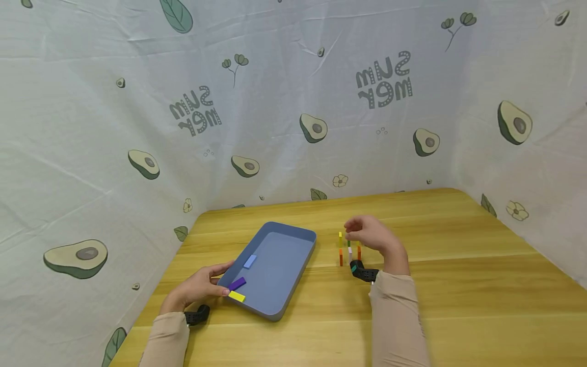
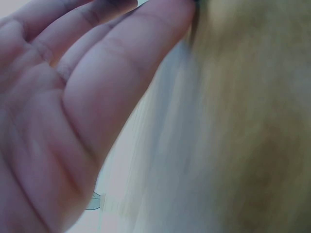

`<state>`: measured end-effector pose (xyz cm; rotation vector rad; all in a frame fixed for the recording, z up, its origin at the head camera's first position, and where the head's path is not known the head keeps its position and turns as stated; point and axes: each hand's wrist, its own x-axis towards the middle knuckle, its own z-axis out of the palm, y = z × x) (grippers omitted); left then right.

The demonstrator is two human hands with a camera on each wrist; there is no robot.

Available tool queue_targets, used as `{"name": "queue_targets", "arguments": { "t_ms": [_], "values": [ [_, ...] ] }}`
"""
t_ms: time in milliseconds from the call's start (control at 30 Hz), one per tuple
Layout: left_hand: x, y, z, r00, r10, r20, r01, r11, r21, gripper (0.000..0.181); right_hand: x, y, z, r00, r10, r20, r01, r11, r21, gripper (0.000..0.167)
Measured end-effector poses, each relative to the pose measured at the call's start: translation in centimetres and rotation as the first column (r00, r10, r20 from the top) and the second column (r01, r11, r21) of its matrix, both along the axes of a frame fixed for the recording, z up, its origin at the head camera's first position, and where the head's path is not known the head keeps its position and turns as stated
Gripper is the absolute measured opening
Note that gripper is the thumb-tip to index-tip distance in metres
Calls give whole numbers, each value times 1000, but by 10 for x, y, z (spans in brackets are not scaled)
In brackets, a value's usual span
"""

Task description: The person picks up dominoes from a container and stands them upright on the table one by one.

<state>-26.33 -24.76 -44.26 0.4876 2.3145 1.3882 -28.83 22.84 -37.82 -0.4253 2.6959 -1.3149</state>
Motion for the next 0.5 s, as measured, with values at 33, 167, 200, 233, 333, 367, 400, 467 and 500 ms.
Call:
{"name": "queue_targets", "arguments": {
  "t_ms": [33, 167, 200, 233, 333, 367, 400, 467, 500],
  "values": [
    [0, 0, 0, 1000, 0, -2, 0, 1000, -3, 90, 0, -4, 1, 1000, 11, 1, -11, 1000, -6, 35],
    [-1, 1, -1, 1000, -5, -6, 5, 1000, -13, 90, -3, -19, 2, 998, 63, 2, -62, 997, -37, 36],
    [-2, 1, -1, 1000, -6, -7, 6, 1000, -14, 90, -4, -23, 2, 997, 77, -3, -77, 996, -45, 35],
    [-2, 1, -1, 1000, -5, -8, 5, 1000, -16, 90, -5, -27, 3, 996, 90, -12, -90, 995, -51, 35],
    [-2, 0, -1, 1000, -5, -11, 5, 1000, -22, 89, -8, -41, 5, 990, 136, -34, -138, 988, -71, 32],
    [-1, 0, 0, 1000, -4, -11, 4, 1000, -23, 89, -9, -46, 6, 988, 151, -41, -153, 985, -76, 32],
    [-1, 0, 0, 1000, -3, -13, 3, 1000, -25, 89, -10, -51, 8, 985, 165, -46, -169, 982, -82, 31],
    [-1, 0, 0, 1000, -6, -16, 5, 1000, -27, 89, -11, -62, 10, 979, 197, -56, -201, 976, -88, 31],
    [-1, 0, 0, 1000, -6, -13, 6, 1000, -24, 90, -12, -67, 10, 975, 211, -63, -216, 972, -89, 30]
  ]
}}
